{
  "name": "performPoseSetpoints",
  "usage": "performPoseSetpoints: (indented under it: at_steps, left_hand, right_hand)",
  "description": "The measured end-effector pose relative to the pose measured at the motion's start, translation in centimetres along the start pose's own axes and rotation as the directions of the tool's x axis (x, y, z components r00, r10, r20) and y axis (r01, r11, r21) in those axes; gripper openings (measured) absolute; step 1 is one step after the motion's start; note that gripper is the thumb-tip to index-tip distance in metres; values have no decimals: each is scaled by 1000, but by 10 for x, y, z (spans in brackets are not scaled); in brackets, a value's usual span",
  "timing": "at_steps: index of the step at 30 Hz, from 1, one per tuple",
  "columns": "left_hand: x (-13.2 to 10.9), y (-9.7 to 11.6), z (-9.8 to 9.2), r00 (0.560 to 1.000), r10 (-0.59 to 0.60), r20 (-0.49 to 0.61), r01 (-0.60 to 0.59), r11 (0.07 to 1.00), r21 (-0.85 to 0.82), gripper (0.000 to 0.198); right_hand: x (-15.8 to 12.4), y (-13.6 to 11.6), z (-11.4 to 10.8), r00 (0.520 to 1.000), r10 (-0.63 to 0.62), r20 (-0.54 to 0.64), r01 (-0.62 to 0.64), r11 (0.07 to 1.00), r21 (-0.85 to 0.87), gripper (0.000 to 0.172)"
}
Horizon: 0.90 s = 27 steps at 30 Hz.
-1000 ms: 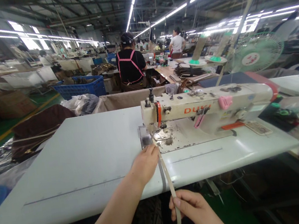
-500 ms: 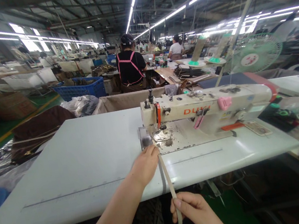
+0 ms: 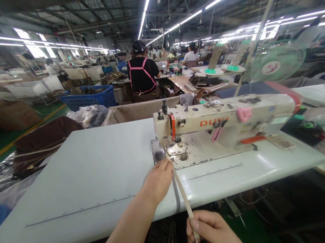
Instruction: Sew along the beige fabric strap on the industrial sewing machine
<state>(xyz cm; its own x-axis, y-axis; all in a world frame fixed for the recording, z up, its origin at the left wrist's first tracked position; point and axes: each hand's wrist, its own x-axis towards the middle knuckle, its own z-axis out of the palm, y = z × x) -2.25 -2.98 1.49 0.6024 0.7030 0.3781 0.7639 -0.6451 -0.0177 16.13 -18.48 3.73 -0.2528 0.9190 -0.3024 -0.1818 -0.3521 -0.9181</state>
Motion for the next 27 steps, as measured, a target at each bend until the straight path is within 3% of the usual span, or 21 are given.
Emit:
performPoseSetpoints:
  at_steps: [5, 7, 12, 14, 27]
  left_hand:
    - [1, 1, -2, 1000, 11, 10, -11, 1000, -10, 19]
    - [1, 1, -3, 1000, 5, 8, -5, 1000, -18, 21]
    - [2, 2, -4, 1000, -30, -5, 30, 998, -51, 22]
    - [2, 1, -6, 999, -45, -2, 44, 996, -72, 21]
    - [5, 1, -18, 987, -83, 136, 94, 993, -76, 14]
  right_hand:
    - [10, 5, -6, 982, -191, 8, 189, 965, -182, 43]
    - [14, 8, -7, 977, -209, -30, 196, 951, -239, 45]
    - [12, 2, 1, 994, -8, -112, 7, 1000, -14, 58]
    - [7, -4, 6, 994, 38, -102, -37, 999, 10, 53]
    - [-15, -10, 3, 997, 58, -55, -59, 998, -12, 42]
